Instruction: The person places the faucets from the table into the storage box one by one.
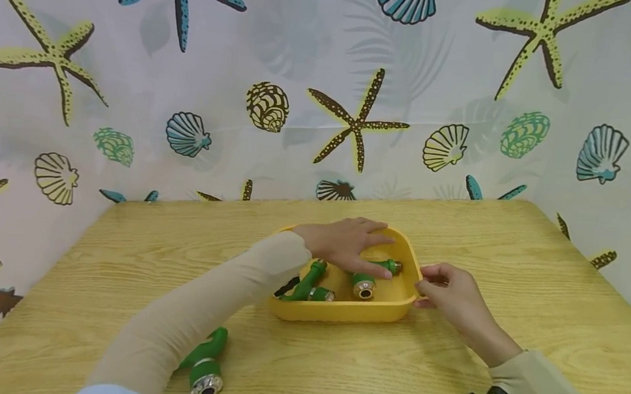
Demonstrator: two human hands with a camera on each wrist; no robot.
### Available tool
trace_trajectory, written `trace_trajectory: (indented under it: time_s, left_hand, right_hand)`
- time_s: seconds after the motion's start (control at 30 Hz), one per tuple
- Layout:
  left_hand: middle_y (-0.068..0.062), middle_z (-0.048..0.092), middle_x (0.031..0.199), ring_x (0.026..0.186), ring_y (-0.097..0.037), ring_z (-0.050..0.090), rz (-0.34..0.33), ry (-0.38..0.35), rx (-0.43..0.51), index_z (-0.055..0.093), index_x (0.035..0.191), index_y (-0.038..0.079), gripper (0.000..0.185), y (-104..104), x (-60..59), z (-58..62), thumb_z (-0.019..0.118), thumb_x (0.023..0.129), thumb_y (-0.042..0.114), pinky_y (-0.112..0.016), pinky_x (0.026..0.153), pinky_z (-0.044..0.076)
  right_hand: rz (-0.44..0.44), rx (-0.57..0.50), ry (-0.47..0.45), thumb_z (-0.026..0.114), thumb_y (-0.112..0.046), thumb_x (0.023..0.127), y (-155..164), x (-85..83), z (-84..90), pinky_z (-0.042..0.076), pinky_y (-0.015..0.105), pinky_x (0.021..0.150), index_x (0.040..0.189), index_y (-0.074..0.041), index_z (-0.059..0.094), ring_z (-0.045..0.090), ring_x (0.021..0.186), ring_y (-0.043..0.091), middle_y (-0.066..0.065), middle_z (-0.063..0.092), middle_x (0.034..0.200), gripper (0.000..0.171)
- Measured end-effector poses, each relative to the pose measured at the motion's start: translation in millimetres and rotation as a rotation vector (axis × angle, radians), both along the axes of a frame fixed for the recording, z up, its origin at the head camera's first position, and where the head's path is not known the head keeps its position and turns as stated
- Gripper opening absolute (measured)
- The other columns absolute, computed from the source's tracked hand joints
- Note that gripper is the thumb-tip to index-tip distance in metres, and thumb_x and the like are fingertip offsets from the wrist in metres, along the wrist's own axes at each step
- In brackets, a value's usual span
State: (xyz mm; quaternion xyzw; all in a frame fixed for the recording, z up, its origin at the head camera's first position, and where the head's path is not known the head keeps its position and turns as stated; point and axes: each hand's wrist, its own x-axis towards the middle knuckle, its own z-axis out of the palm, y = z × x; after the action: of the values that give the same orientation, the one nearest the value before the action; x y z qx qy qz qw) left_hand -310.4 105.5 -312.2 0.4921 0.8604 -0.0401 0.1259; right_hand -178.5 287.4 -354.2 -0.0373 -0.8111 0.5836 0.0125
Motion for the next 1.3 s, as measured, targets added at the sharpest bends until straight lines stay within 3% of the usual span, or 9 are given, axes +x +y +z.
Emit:
trace_trajectory:
  time_s: [0.23, 0.67, 0.83, 1.03, 1.3]
  left_hand:
    - [-0.006, 0.002, 0.162, 0.146, -0.027, 0.004, 0.007, 0.043, 0.046, 0.016, 0.157, 0.022, 0.076, -16, -2.0, 9.2, 0.04, 0.096, 0.061, -0.044, 0.116, 0.005]
    - [-0.004, -0.014, 0.16, 0.144, -0.024, -0.015, 0.063, 0.132, 0.051, 0.004, 0.157, 0.023, 0.076, -38, -13.0, 11.1, 0.034, 0.098, 0.061, -0.048, 0.113, -0.011]
    - [-0.007, -0.01, 0.16, 0.145, -0.024, -0.013, 0.109, 0.137, 0.082, 0.008, 0.157, 0.022, 0.077, -51, -18.5, 11.8, 0.037, 0.097, 0.061, -0.048, 0.113, -0.009]
    - [-0.01, 0.0, 0.161, 0.146, -0.029, -0.005, 0.211, 0.098, 0.143, 0.014, 0.157, 0.021, 0.076, -79, -29.6, 17.2, 0.041, 0.096, 0.059, -0.048, 0.114, -0.007]
    - [-0.012, 0.001, 0.161, 0.146, -0.03, -0.004, 0.295, 0.096, 0.176, 0.015, 0.157, 0.017, 0.077, -112, -42.1, 26.5, 0.042, 0.096, 0.057, -0.049, 0.114, -0.006]
  right_hand:
    - [-0.021, 0.001, -0.024, 0.052, 0.001, 0.095, -4, -0.7, -1.4, 0.056, 0.029, 0.071, 0.126, 0.019, 0.044, 0.058, 0.1, 0.033, 0.029, 0.05, 0.118, 0.037]
    - [-0.014, -0.002, -0.031, 0.052, 0.001, 0.095, -7, -2.4, -5.0, 0.056, 0.029, 0.07, 0.125, 0.019, 0.045, 0.059, 0.094, 0.026, 0.027, 0.051, 0.115, 0.036]
    - [-0.012, -0.001, -0.039, 0.053, 0.0, 0.096, -9, -4.2, -5.3, 0.056, 0.029, 0.07, 0.126, 0.019, 0.044, 0.06, 0.092, 0.025, 0.028, 0.05, 0.116, 0.036]
    - [-0.005, 0.011, -0.045, 0.053, 0.0, 0.096, -10, -4.9, -4.9, 0.056, 0.031, 0.072, 0.126, 0.019, 0.044, 0.06, 0.092, 0.025, 0.027, 0.05, 0.116, 0.036]
    - [-0.004, 0.042, -0.03, 0.052, -0.001, 0.097, -3, -0.4, -0.2, 0.056, 0.033, 0.074, 0.129, 0.02, 0.042, 0.06, 0.095, 0.027, 0.031, 0.048, 0.121, 0.039]
